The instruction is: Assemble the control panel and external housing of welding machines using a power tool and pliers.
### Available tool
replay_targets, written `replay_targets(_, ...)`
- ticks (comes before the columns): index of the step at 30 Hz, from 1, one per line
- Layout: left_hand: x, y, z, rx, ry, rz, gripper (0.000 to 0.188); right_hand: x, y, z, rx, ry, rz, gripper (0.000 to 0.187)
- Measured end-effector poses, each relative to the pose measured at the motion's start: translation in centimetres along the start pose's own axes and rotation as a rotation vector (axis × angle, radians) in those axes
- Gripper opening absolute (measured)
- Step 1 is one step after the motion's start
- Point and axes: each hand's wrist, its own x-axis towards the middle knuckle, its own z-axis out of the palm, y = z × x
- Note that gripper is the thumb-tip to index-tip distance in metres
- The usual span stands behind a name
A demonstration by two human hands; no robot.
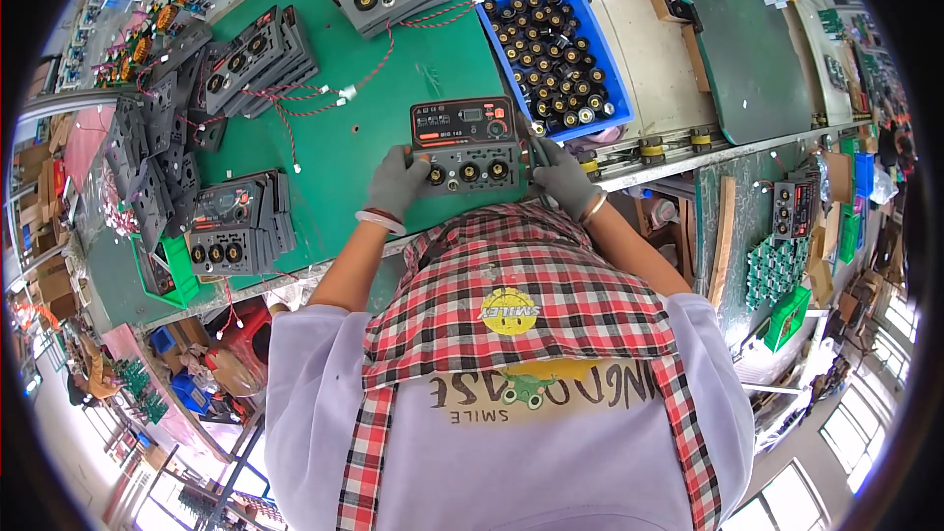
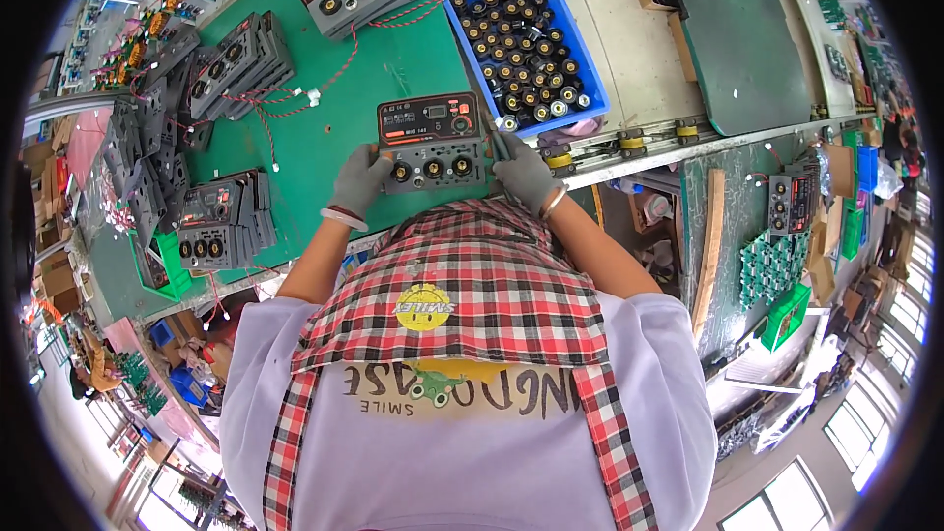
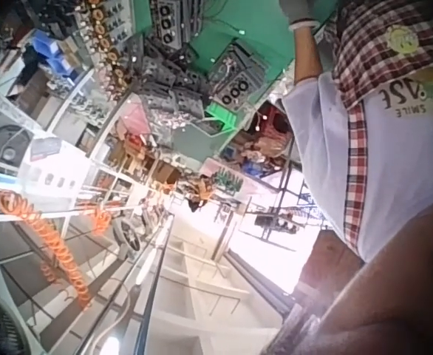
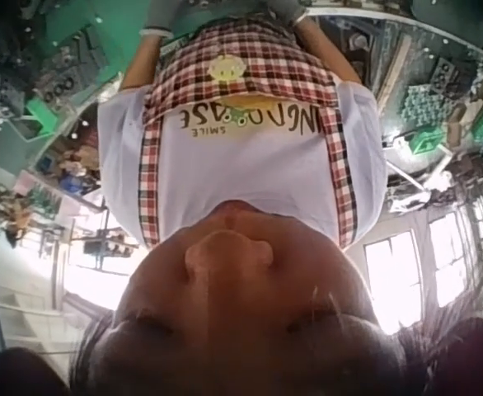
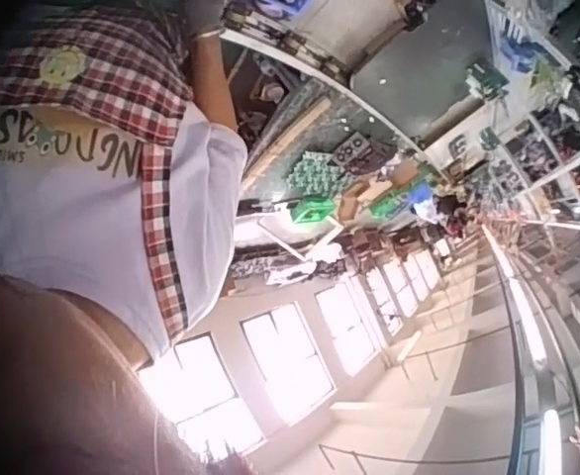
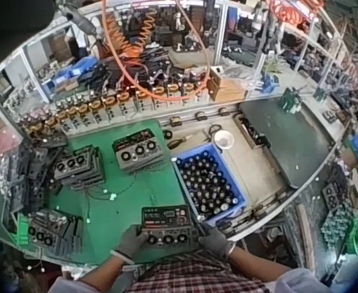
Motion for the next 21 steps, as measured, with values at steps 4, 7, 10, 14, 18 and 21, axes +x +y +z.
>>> replay_targets(4, 0.5, -1.1, 1.6, -0.567, -0.17, -0.119, 0.058, 0.0, -0.6, 1.7, -0.028, 0.044, -0.008, 0.057)
replay_targets(7, -0.9, 1.4, 1.3, -0.731, -0.059, -0.072, 0.056, -1.2, -3.3, 2.2, 0.146, 0.033, 0.051, 0.057)
replay_targets(10, -1.2, 3.4, 0.7, -1.138, -0.109, -0.07, 0.05, -0.9, -3.8, 1.8, 0.245, 0.011, 0.004, 0.057)
replay_targets(14, 0.8, 3.5, 0.9, -1.142, -0.091, 0.107, 0.044, -0.5, -5.1, 1.9, 0.259, 0.087, -0.062, 0.058)
replay_targets(18, 5.2, 2.6, 1.8, -1.113, 0.051, 0.338, 0.036, 0.5, -4.6, 1.5, 0.161, 0.163, -0.07, 0.059)
replay_targets(21, 7.4, 2.7, 2.1, -1.104, 0.1, 0.408, 0.033, 0.2, -4.4, 1.9, -0.019, 0.081, -0.036, 0.059)
